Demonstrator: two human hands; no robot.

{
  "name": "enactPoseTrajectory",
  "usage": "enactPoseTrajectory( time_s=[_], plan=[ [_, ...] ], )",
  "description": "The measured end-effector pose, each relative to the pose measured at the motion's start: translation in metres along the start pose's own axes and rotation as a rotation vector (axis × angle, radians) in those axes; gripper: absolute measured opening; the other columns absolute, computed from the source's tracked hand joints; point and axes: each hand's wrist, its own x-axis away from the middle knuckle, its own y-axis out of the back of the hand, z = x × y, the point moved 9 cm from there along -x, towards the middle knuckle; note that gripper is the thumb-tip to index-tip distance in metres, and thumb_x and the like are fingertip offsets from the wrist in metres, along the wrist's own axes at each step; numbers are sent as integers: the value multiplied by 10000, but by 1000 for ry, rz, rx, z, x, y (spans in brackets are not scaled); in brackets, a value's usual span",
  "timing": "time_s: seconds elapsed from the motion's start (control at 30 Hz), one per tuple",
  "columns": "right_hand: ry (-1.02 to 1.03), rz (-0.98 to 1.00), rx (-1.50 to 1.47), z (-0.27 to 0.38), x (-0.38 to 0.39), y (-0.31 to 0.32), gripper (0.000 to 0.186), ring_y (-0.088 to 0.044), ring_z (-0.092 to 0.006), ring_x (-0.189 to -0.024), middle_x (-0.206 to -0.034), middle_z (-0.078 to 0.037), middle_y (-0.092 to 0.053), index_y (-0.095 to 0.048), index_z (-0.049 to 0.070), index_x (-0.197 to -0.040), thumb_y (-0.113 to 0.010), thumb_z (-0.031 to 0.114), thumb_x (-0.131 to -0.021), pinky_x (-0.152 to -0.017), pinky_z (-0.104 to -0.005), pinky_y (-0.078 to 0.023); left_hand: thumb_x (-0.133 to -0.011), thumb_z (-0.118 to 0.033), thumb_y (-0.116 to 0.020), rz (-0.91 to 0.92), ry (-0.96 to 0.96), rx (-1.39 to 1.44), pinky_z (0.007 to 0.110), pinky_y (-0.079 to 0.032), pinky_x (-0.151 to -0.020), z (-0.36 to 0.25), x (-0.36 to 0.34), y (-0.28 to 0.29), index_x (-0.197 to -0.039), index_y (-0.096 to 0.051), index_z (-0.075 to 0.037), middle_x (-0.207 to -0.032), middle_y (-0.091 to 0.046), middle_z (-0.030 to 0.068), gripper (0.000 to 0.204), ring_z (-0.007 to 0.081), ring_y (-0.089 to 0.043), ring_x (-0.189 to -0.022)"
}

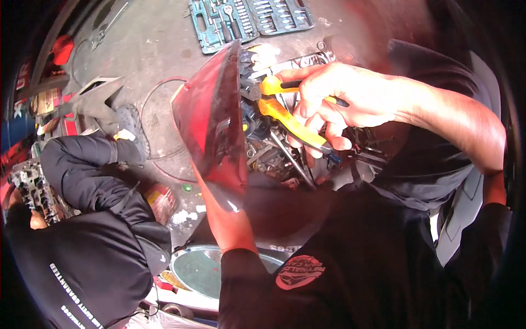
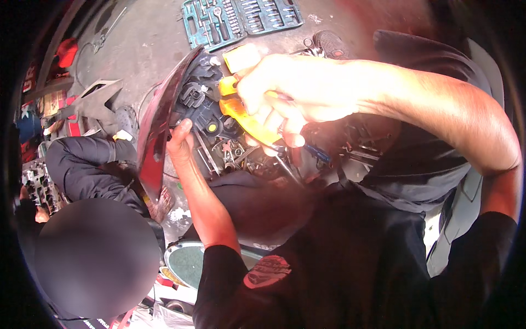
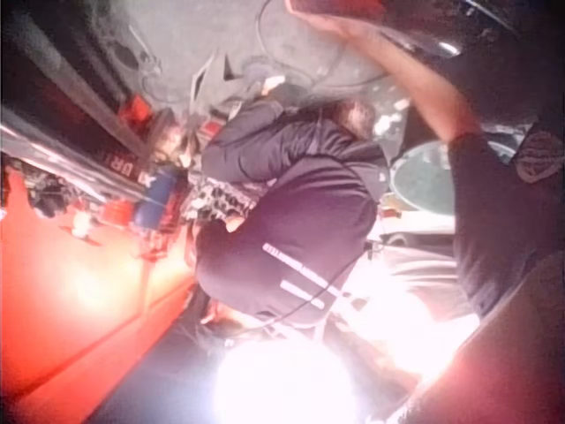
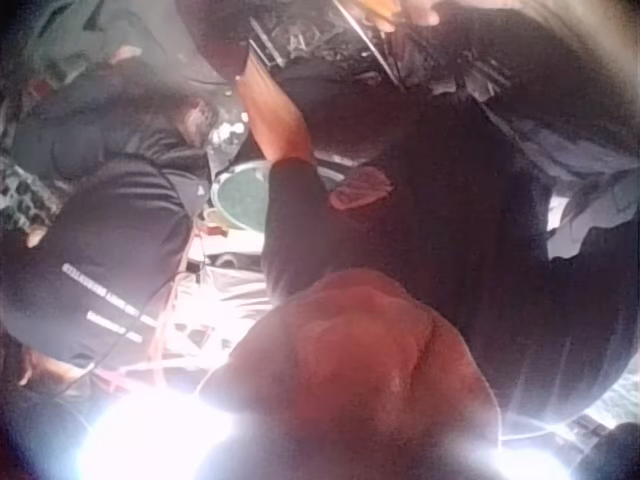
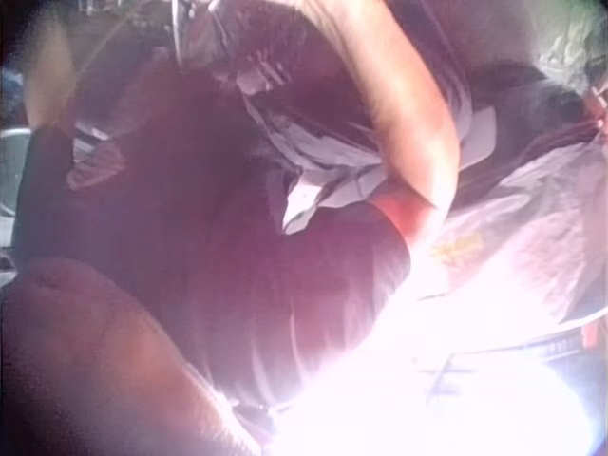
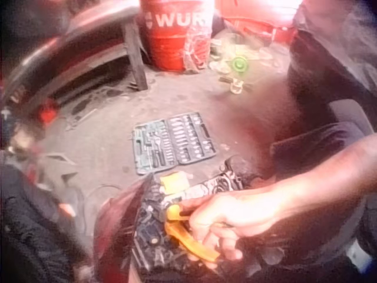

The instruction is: The person works on a car headlight assembly while sitting on the floor, using pliers to remove components and then selecting and installing a bulb into the assembly by hand.

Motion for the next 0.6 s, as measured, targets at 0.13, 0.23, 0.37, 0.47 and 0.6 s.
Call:
enactPoseTrajectory(
  time_s=[0.13, 0.23, 0.37, 0.47, 0.6],
  plan=[
    [-9, -46, 45, 4, -1, -7, 981, -675, -244, -634, -762, -155, -653, -104, -53, -1624, -618, 132, -810, -478, -328, -525, -669, -53, -731, 13, -5, -10, 464, -404, -1172, -2, 0, 3, -1437, -493, 50, -1400, -584, 168, 810, 314, -571, -1298],
    [5, -27, 122, 14, 1, -9, 938, -633, -175, -602, -716, -98, -605, -147, -30, -1622, -610, 137, -824, -473, -308, -511, -669, -48, -727, 26, -19, -6, 464, -403, -1173, -3, -5, 6, -1441, -489, 49, -1406, -579, 168, 814, 313, -566, -1304],
    [-19, -87, 245, 15, 4, -5, 810, -606, -104, -594, -716, -58, -593, -282, 11, -1586, -598, 172, -857, -471, -287, -510, -672, -30, -715, 28, -17, 29, 465, -407, -1168, -1, -3, 7, -1451, -484, 50, -1411, -578, 168, 816, 308, -567, -1302],
    [2, -77, 330, 17, 3, 0, 854, -616, -126, -601, -774, -77, -621, -221, -14, -1600, -597, 194, -862, -476, -279, -521, -676, -9, -707, -17, 63, 28, 462, -424, -1155, 21, -2, 32, -1440, -502, 62, -1391, -599, 170, 794, 304, -596, -1269],
    [-27, -23, 350, 16, -2, -11, 908, -687, -190, -665, -840, -109, -651, -154, -27, -1615, -598, 197, -856, -501, -297, -565, -676, 35, -689, -27, 82, -59, 454, -455, -1127, 42, 7, 96, -1406, -535, 88, -1359, -627, 171, 747, 290, -631, -1227]
  ],
)
